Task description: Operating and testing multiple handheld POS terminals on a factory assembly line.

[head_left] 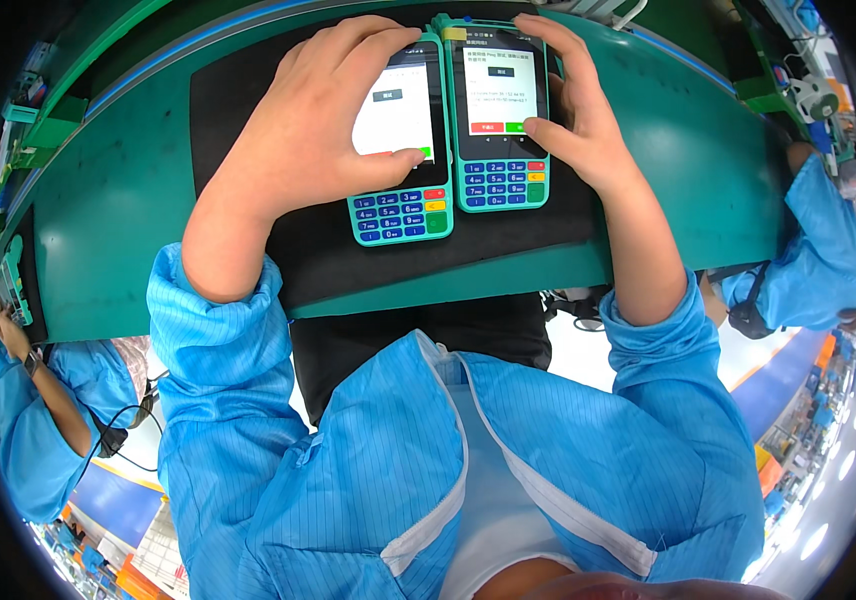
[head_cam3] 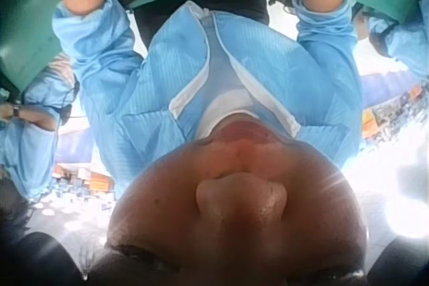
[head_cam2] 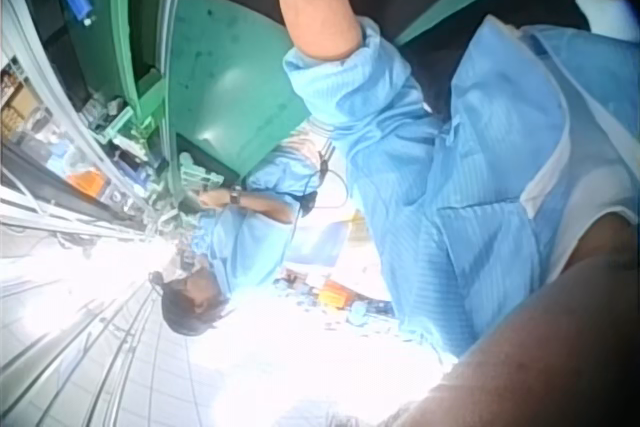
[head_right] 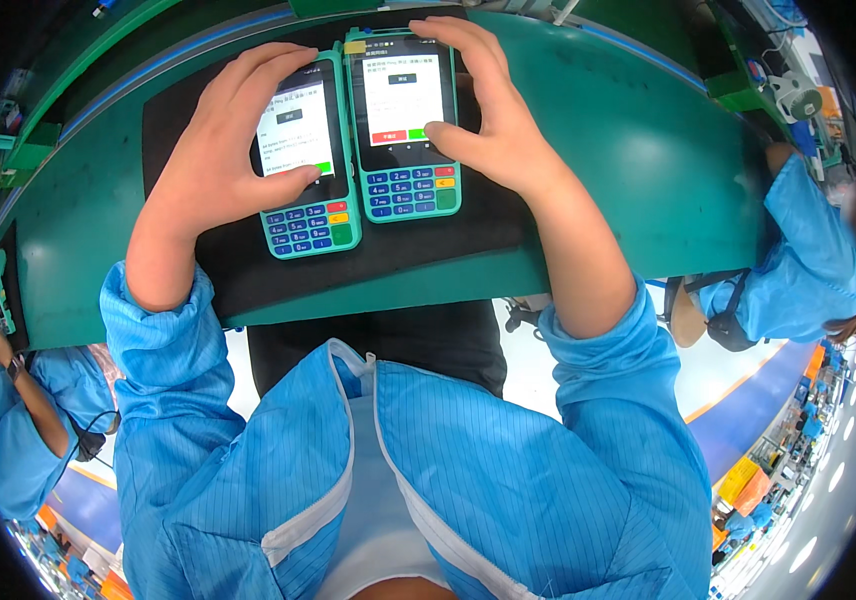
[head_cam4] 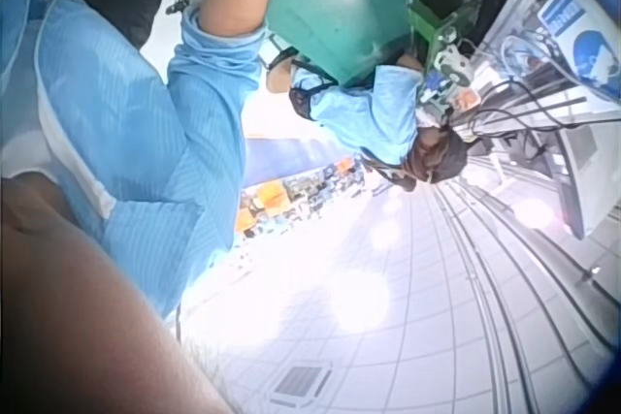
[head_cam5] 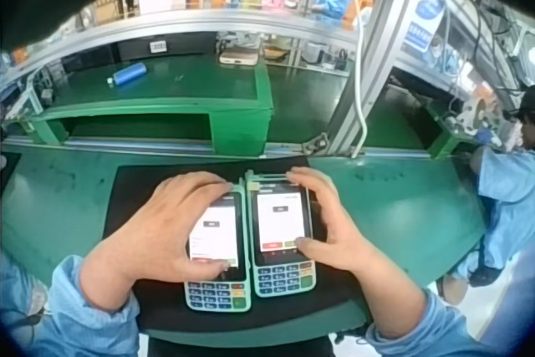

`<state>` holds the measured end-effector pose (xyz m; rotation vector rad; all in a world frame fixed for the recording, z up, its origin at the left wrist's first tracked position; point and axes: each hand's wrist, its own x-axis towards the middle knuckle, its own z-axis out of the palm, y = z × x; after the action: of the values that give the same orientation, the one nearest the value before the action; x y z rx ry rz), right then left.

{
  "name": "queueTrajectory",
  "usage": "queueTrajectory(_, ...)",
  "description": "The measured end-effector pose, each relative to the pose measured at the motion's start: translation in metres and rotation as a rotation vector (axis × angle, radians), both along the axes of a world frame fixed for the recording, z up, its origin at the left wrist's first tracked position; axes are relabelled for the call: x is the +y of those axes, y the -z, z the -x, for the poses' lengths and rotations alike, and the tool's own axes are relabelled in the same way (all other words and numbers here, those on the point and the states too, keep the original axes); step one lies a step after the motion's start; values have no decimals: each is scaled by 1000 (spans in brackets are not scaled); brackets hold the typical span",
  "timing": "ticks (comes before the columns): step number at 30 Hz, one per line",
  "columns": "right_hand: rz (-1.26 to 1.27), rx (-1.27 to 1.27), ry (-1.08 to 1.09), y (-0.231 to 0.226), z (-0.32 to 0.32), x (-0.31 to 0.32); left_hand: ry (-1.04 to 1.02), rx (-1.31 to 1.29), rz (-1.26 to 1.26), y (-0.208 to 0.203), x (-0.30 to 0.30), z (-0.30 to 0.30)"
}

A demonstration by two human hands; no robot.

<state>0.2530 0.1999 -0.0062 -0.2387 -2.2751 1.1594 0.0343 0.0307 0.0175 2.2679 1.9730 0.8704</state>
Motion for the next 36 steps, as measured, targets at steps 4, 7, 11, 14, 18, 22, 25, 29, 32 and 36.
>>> queueTrajectory(4, 9, -6, 5, -1, -1, -1, 17, -101, -36, 3, 2, 3)
queueTrajectory(7, 29, 4, -3, 0, -2, 0, -19, -345, 25, 8, 6, 5)
queueTrajectory(11, 16, -6, 5, 1, -3, 3, -43, -523, 77, 12, 8, 7)
queueTrajectory(14, 20, -4, 24, 3, -3, 3, -40, -561, 82, 13, 10, 9)
queueTrajectory(18, 18, -6, 36, 3, -2, 2, -50, -609, 80, 14, 9, 9)
queueTrajectory(22, 6, -4, 45, 1, -1, -1, -62, -596, 70, 15, 8, 10)
queueTrajectory(25, 9, -9, 51, 1, 0, -3, -48, -552, 41, 16, 8, 12)
queueTrajectory(29, 81, 14, 39, 1, 1, -4, -28, -572, 49, 17, 7, 13)
queueTrajectory(32, 52, -7, 51, 0, 0, -2, -23, -572, 49, 17, 7, 12)
queueTrajectory(36, 64, 3, 48, 1, -2, 0, -14, -559, 39, 16, 9, 11)
